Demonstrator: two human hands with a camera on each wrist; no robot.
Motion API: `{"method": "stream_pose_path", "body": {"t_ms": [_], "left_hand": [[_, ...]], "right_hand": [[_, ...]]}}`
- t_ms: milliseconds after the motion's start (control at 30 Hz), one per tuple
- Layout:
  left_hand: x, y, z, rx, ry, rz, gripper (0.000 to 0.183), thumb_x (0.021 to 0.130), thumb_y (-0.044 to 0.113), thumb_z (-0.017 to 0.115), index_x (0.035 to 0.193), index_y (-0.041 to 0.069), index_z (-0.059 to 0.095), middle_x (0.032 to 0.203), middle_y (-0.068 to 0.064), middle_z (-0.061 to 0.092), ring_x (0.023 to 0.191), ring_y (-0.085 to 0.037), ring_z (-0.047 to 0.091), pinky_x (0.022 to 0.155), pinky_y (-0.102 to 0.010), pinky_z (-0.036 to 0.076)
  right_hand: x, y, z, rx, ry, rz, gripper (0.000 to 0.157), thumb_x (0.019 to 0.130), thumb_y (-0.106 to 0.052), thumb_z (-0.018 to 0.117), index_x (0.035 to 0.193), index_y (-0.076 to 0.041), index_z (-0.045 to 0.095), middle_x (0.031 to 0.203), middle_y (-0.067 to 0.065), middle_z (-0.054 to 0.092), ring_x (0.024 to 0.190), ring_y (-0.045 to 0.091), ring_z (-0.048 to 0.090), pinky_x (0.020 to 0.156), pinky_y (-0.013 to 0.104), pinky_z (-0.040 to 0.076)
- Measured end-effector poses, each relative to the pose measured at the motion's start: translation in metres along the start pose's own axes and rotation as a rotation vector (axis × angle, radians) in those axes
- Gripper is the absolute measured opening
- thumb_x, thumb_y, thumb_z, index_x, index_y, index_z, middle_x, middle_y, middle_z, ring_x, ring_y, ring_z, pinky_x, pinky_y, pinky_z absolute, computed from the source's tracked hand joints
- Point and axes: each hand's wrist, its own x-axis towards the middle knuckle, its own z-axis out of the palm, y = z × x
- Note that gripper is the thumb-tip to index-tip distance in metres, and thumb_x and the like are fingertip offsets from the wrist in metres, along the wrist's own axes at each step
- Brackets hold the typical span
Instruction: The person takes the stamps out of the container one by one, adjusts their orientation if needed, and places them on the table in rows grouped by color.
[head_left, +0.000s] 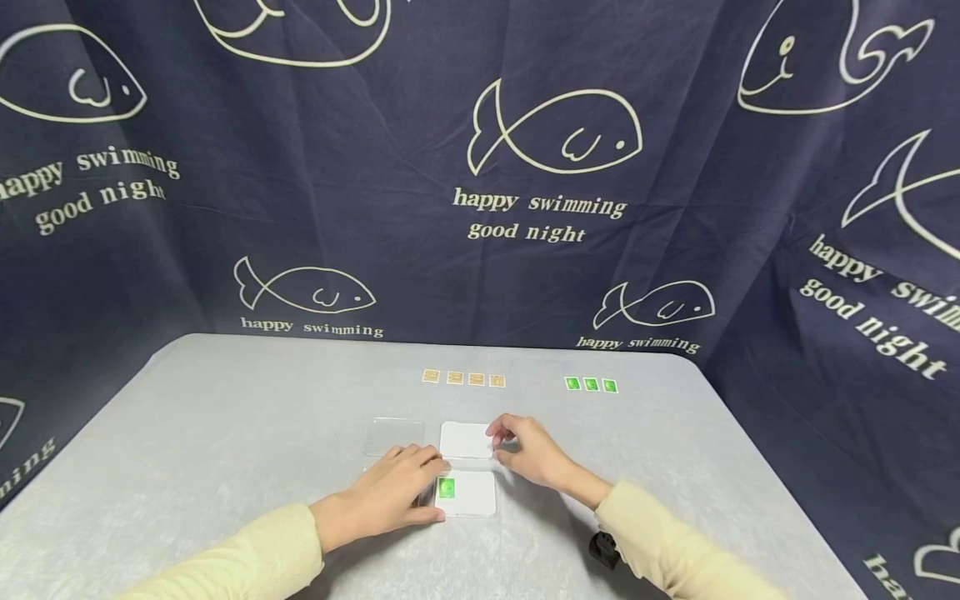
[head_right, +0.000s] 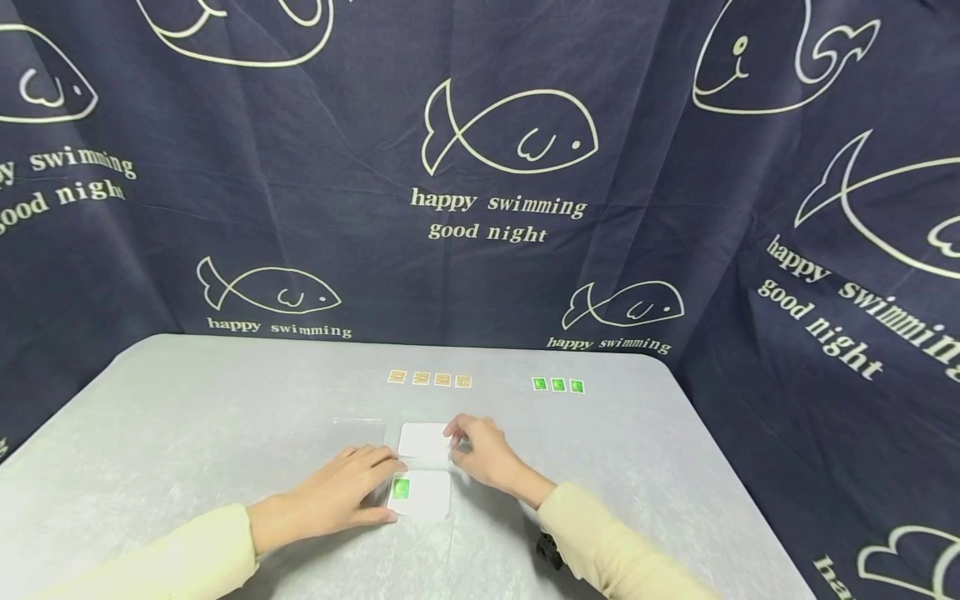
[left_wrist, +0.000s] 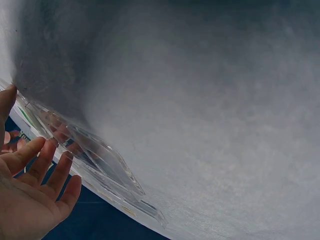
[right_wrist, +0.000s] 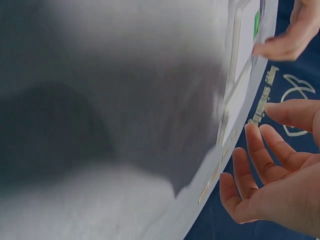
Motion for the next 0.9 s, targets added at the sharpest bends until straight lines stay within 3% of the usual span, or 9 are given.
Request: {"method": "stream_pose_path", "body": {"t_ms": [267,467,900], "left_hand": [[-0.001,-0.002,0.000,-0.014,0.005,0.005,0.055,0.078,0.051,0.061,0.118,0.013,0.056,0.113,0.001,0.055,0.099,-0.015,0.052,0.083,-0.035,0.044],[-0.002,-0.002,0.000,-0.015,0.013,0.006,0.055,0.078,0.051,0.062,0.117,0.013,0.056,0.113,0.001,0.055,0.099,-0.014,0.052,0.084,-0.036,0.044],[-0.003,-0.002,0.000,-0.008,0.017,-0.002,0.054,0.078,0.051,0.062,0.116,0.012,0.057,0.112,0.002,0.055,0.100,-0.015,0.052,0.085,-0.036,0.044]], "right_hand": [[-0.008,-0.014,0.013,0.026,-0.022,0.017,0.021,0.073,0.004,0.063,0.094,0.000,0.059,0.080,0.006,0.063,0.083,0.020,0.054,0.079,0.029,0.042],[-0.010,-0.024,0.021,0.032,-0.048,0.059,0.021,0.074,0.002,0.064,0.094,-0.002,0.058,0.082,0.005,0.065,0.086,0.018,0.049,0.079,0.029,0.036],[-0.011,-0.032,0.036,0.061,-0.021,0.102,0.025,0.071,0.000,0.067,0.095,-0.003,0.058,0.082,0.004,0.065,0.088,0.019,0.050,0.080,0.029,0.036]]}}
